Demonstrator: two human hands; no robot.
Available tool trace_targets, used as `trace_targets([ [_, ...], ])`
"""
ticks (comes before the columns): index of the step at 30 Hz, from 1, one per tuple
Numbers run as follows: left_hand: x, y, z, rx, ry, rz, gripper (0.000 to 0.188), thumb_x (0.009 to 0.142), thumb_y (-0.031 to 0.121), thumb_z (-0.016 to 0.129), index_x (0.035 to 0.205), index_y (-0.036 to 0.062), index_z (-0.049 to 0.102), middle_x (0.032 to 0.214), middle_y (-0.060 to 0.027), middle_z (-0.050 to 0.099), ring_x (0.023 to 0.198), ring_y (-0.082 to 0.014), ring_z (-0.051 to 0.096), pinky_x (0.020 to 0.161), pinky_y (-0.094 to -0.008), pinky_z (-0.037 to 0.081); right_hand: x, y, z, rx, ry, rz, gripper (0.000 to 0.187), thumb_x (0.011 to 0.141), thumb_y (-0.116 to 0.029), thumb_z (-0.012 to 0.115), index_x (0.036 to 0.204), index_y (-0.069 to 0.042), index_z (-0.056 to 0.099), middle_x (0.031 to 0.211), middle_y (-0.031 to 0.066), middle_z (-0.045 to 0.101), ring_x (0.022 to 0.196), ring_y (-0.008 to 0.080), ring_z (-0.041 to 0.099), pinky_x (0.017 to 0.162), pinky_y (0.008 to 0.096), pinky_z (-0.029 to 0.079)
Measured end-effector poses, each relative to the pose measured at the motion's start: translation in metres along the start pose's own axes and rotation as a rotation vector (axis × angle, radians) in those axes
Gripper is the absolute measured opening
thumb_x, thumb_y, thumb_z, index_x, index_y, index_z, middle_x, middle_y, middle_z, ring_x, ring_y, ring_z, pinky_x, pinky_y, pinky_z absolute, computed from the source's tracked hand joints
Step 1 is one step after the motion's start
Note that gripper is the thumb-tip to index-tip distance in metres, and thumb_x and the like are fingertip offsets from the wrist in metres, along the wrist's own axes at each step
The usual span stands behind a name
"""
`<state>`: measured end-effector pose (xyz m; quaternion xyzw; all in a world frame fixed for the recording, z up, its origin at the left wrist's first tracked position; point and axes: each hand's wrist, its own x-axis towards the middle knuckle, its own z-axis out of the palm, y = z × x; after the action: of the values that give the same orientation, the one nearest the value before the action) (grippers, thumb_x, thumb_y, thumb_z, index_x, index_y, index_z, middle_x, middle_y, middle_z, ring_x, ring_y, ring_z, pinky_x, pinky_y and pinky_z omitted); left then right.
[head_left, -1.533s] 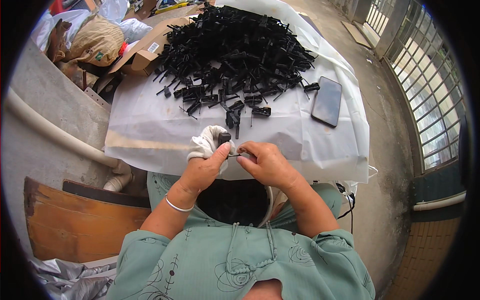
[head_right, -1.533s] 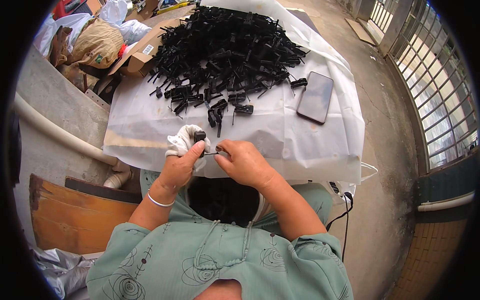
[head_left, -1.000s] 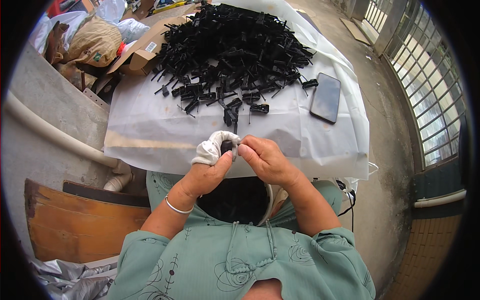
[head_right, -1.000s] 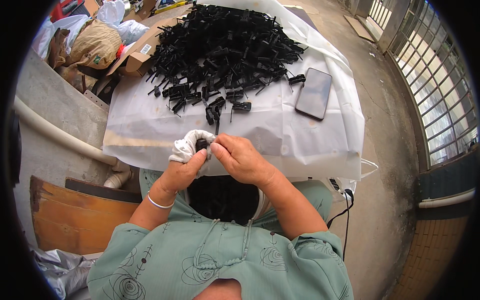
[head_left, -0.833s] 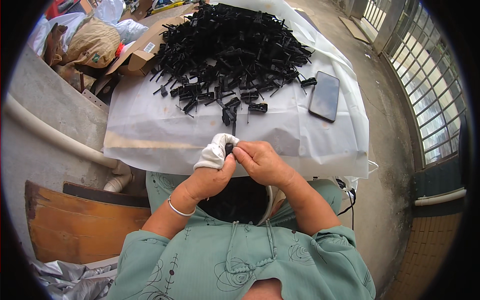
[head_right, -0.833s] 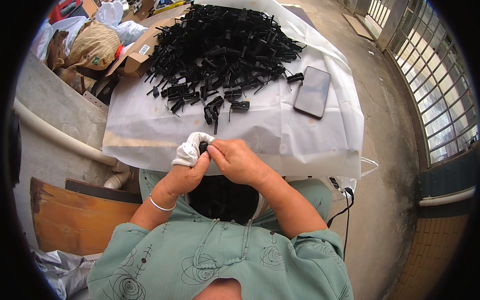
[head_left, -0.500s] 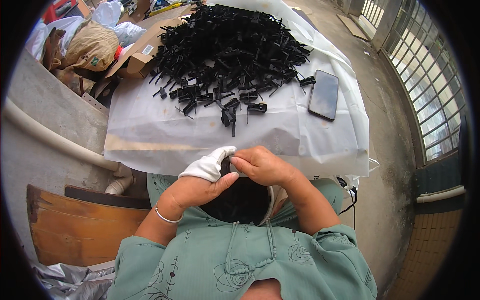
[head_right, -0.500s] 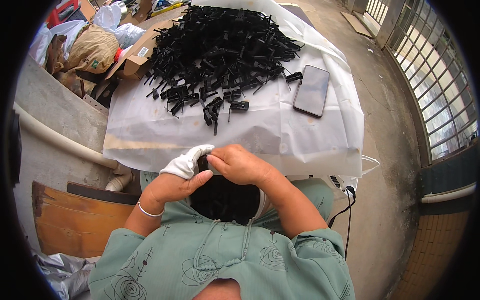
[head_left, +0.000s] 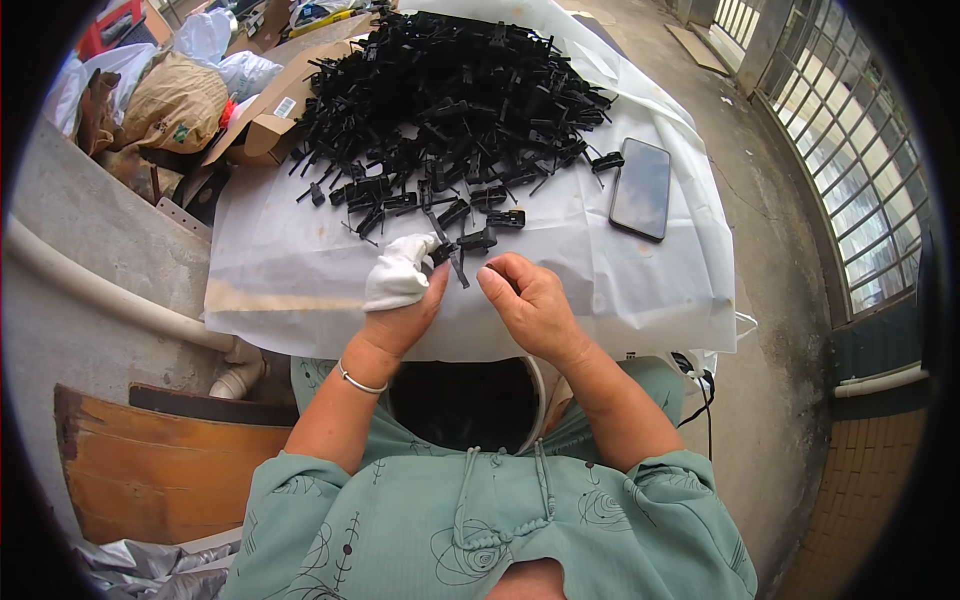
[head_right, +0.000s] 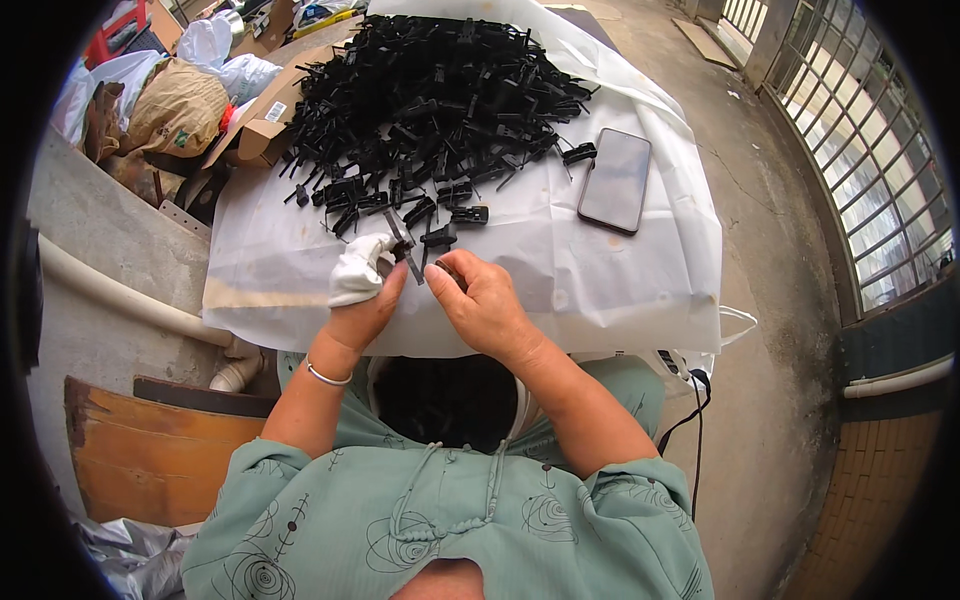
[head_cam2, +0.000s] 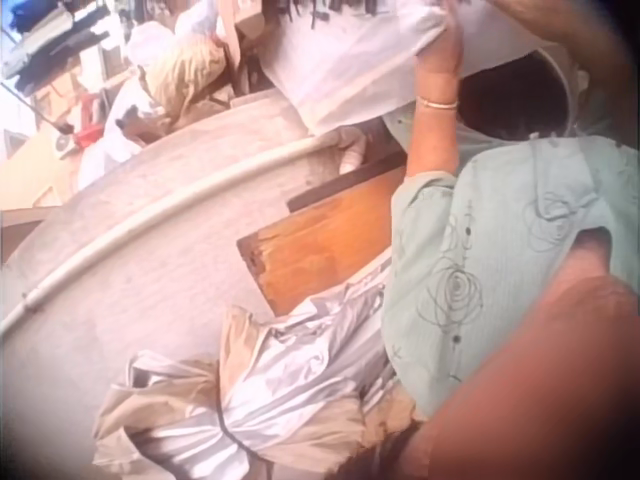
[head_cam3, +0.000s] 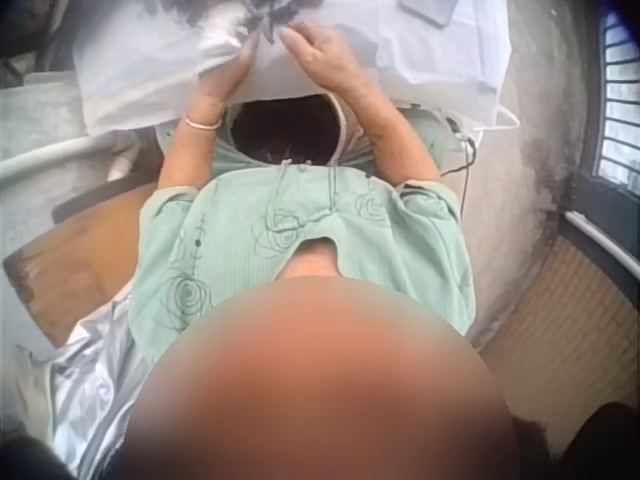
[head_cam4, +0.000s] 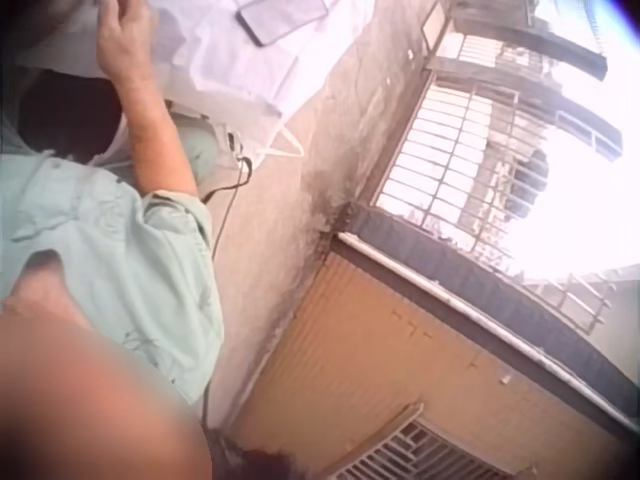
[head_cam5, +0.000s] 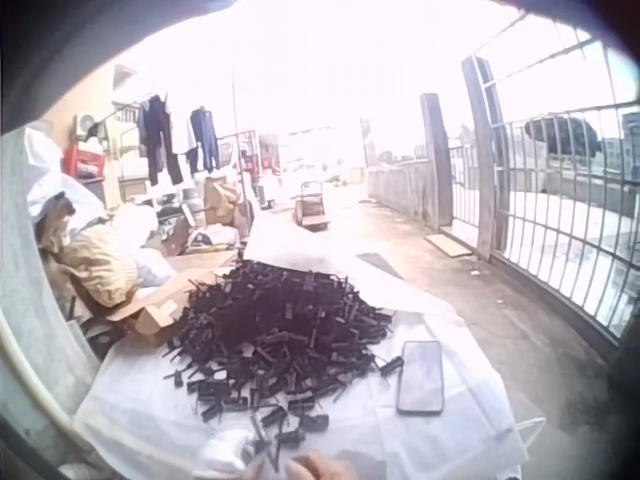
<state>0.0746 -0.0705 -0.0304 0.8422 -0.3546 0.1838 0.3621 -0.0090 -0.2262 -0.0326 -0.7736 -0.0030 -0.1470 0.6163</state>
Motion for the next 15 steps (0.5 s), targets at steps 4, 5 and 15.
trace_targets([
  [4, -0.005, 0.022, -0.012, -0.047, -0.264, 0.138, 0.027, 0.066, 0.0, 0.066, 0.093, 0.0019, 0.062, 0.092, -0.0149, 0.063, 0.084, -0.031, 0.061, 0.07, -0.036, 0.05, -0.001, -0.007, 0.004, 0.156, 0.019, -0.016, 0.012, 0.088, -0.013, 0.06, 0.09, -0.002, 0.061, 0.068, 0.0003, 0.052, 0.058, 0.0065, 0.043, 0.053, 0.0233, 0.038],
  [5, -0.006, 0.023, -0.011, -0.056, -0.304, 0.146, 0.024, 0.07, 0.002, 0.065, 0.094, 0.0029, 0.063, 0.096, -0.015, 0.062, 0.081, -0.0304, 0.061, 0.067, -0.0352, 0.05, -0.001, -0.008, 0.005, 0.161, 0.002, -0.062, 0.008, 0.086, -0.009, 0.061, 0.09, -0.002, 0.062, 0.069, 0.0, 0.053, 0.058, 0.006, 0.043, 0.053, 0.0231, 0.038],
  [15, -0.024, 0.031, -0.024, -1.131, -0.326, -0.667, 0.031, 0.091, 0.016, 0.057, 0.117, 0.001, 0.049, 0.094, -0.0048, 0.06, 0.07, -0.0062, 0.054, 0.057, -0.0193, 0.045, -0.006, -0.006, 0.001, -0.092, -0.111, -0.624, 0.02, 0.074, 0.001, 0.067, 0.093, -0.005, 0.062, 0.065, 0.0066, 0.051, 0.053, 0.0211, 0.049, 0.048, 0.0299, 0.04],
])
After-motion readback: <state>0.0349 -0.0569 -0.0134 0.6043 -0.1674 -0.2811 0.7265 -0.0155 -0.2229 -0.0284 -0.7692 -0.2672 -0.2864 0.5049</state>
